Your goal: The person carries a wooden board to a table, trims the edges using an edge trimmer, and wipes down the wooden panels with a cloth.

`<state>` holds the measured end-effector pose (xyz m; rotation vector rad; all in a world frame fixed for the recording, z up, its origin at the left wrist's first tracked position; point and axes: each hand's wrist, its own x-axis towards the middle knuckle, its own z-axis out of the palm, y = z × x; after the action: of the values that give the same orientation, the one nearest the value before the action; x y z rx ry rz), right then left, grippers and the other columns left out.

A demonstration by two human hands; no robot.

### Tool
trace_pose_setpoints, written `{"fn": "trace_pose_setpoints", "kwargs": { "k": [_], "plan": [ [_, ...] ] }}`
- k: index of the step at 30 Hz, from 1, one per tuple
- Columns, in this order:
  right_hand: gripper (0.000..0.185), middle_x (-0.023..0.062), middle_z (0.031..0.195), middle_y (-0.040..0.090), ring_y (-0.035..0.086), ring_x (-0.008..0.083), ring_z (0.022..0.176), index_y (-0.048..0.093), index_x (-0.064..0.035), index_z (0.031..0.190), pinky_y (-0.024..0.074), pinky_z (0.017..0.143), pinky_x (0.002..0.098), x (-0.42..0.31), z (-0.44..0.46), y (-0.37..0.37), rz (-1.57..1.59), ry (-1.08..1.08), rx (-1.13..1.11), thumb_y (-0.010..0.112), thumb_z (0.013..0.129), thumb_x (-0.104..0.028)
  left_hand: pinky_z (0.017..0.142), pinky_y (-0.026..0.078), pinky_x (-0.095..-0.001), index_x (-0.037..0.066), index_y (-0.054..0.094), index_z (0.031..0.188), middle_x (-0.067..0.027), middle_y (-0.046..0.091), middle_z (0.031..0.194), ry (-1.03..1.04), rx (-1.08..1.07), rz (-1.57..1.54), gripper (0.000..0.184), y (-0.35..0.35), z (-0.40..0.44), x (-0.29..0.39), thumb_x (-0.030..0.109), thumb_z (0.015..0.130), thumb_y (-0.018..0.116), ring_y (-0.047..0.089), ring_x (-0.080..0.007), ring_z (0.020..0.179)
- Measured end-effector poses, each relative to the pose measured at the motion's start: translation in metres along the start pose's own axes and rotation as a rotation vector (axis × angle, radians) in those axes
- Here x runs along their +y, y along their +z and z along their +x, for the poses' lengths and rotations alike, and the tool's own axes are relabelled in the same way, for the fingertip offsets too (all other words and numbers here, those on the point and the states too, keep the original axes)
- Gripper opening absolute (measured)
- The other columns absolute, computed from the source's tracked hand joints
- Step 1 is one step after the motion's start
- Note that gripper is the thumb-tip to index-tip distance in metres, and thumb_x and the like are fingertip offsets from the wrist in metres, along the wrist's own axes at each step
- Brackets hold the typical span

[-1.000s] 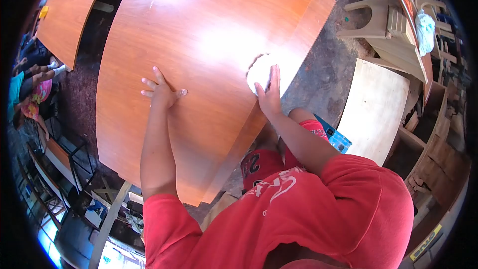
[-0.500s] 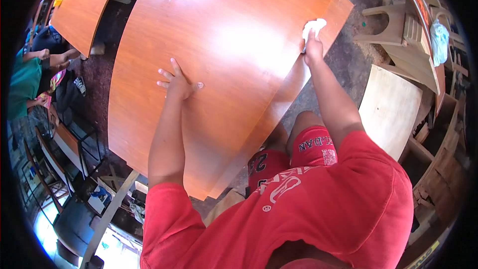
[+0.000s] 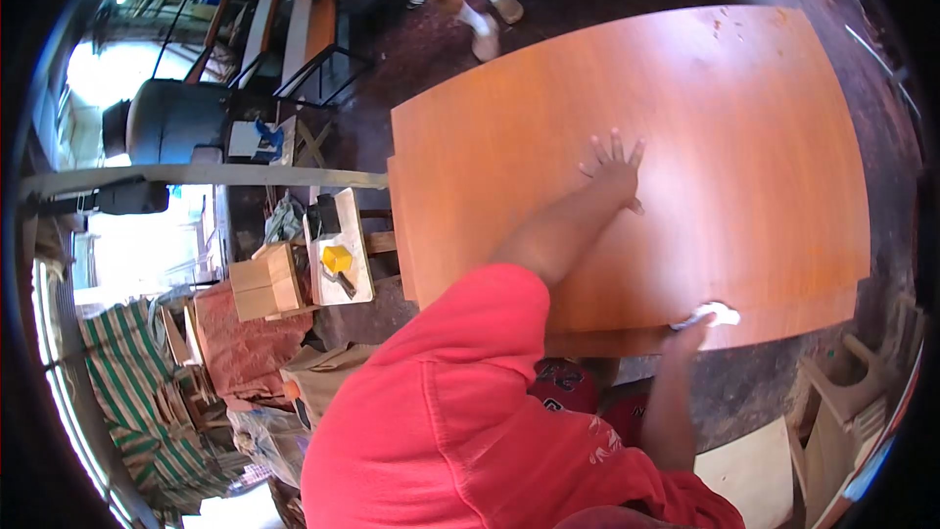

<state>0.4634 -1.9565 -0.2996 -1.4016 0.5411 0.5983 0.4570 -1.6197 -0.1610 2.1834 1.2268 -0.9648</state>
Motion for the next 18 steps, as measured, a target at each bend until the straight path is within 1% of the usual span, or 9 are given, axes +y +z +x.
{"fn": "trace_pose_setpoints", "kwargs": {
  "k": [2, 3, 7, 11, 12, 14, 15, 17, 18],
  "plan": [
    [0.069, 0.0088, 0.132, 0.045, 0.046, 0.0289, 0.118, 0.033, -0.0123, 0.139, 0.0386, 0.100, 0.0515, -0.040, 0.071, -0.024, 0.126, 0.061, -0.015, 0.045, 0.092, -0.060, 0.103, 0.019, -0.0712, 0.034, -0.017, 0.147, -0.0141, -0.029, 0.151, -0.002, -0.001, -0.011, 0.134, -0.002, 0.001, -0.003, 0.043, 0.062, 0.086, -0.018, -0.0495, 0.137],
    [0.070, 0.0099, 0.121, 0.051, 0.051, 0.0257, 0.108, 0.039, -0.0084, 0.134, 0.0430, 0.095, 0.0449, -0.080, 0.086, -0.018, 0.190, 0.143, 0.047, 0.041, 0.091, -0.064, 0.103, 0.019, -0.0719, 0.033, -0.017, 0.147, -0.0141, -0.030, 0.151, 0.010, -0.014, -0.016, 0.134, -0.001, 0.001, -0.003, 0.043, 0.061, 0.086, -0.018, -0.0498, 0.137],
    [0.071, 0.0104, 0.138, 0.042, 0.043, 0.0305, 0.126, 0.029, -0.0116, 0.143, 0.0353, 0.106, 0.0500, -0.149, 0.180, -0.052, 0.036, 0.089, -0.019, 0.037, 0.093, -0.062, 0.102, 0.021, -0.0716, 0.033, -0.015, 0.148, -0.0158, -0.026, 0.152, 0.026, 0.035, -0.010, 0.131, 0.000, 0.002, -0.008, 0.041, 0.063, 0.085, -0.013, -0.0496, 0.138],
    [0.066, 0.0079, 0.126, 0.051, 0.049, 0.0258, 0.117, 0.039, -0.0131, 0.135, 0.0412, 0.101, 0.0449, -0.085, 0.149, -0.041, 0.120, -0.097, 0.003, 0.037, 0.092, -0.064, 0.102, 0.020, -0.0728, 0.032, -0.009, 0.149, -0.0158, -0.021, 0.154, 0.037, 0.047, -0.049, 0.128, 0.002, -0.004, -0.008, 0.041, 0.063, 0.085, -0.012, -0.0493, 0.139],
    [0.056, 0.0038, 0.105, 0.057, 0.056, 0.0203, 0.095, 0.048, -0.0142, 0.121, 0.0505, 0.083, 0.0394, -0.055, 0.119, -0.032, 0.167, -0.141, -0.054, 0.036, 0.094, -0.062, 0.101, 0.019, -0.0737, 0.031, -0.007, 0.150, -0.0157, -0.019, 0.154, 0.044, 0.078, -0.064, 0.127, 0.003, -0.006, -0.006, 0.042, 0.063, 0.085, -0.011, -0.0492, 0.139],
    [0.042, -0.0010, 0.085, 0.053, 0.050, 0.0154, 0.070, 0.053, -0.0161, 0.104, 0.0475, 0.058, 0.0302, -0.011, 0.025, -0.035, 0.342, 0.033, -0.434, 0.036, 0.097, -0.054, 0.100, 0.014, -0.0771, 0.026, 0.000, 0.151, -0.0169, -0.013, 0.156, 0.060, 0.199, 0.006, 0.123, 0.029, 0.013, -0.009, 0.044, 0.063, 0.084, -0.008, -0.0487, 0.140],
    [0.039, -0.0006, 0.089, 0.057, 0.053, 0.0153, 0.076, 0.053, -0.0162, 0.108, 0.0485, 0.064, 0.0311, 0.008, -0.008, -0.008, 0.365, 0.228, -0.096, 0.038, 0.098, -0.051, 0.101, 0.011, -0.0765, 0.025, 0.002, 0.151, -0.0182, -0.011, 0.155, 0.038, 0.208, 0.078, 0.120, 0.040, 0.032, -0.004, 0.046, 0.064, 0.082, -0.007, -0.0496, 0.139],
    [0.040, 0.0017, 0.111, 0.056, 0.054, 0.0153, 0.096, 0.049, -0.0136, 0.124, 0.0472, 0.080, 0.0330, 0.054, -0.034, 0.013, 0.318, 0.123, 0.125, 0.046, 0.097, -0.043, 0.101, 0.015, -0.0753, 0.024, -0.001, 0.151, -0.0213, -0.012, 0.154, 0.220, 0.199, 0.259, 0.121, 0.030, 0.045, -0.015, 0.050, 0.065, 0.081, -0.007, -0.0513, 0.139],
    [0.039, 0.0016, 0.110, 0.056, 0.053, 0.0149, 0.096, 0.048, -0.0126, 0.124, 0.0470, 0.080, 0.0321, 0.085, -0.014, 0.004, 0.197, 0.065, 0.237, 0.047, 0.097, -0.041, 0.100, 0.021, -0.0747, 0.027, -0.005, 0.150, -0.0213, -0.012, 0.154, 0.083, 0.134, 0.212, 0.124, 0.014, 0.014, 0.004, 0.053, 0.064, 0.080, -0.007, -0.0517, 0.138]
  ]
}}
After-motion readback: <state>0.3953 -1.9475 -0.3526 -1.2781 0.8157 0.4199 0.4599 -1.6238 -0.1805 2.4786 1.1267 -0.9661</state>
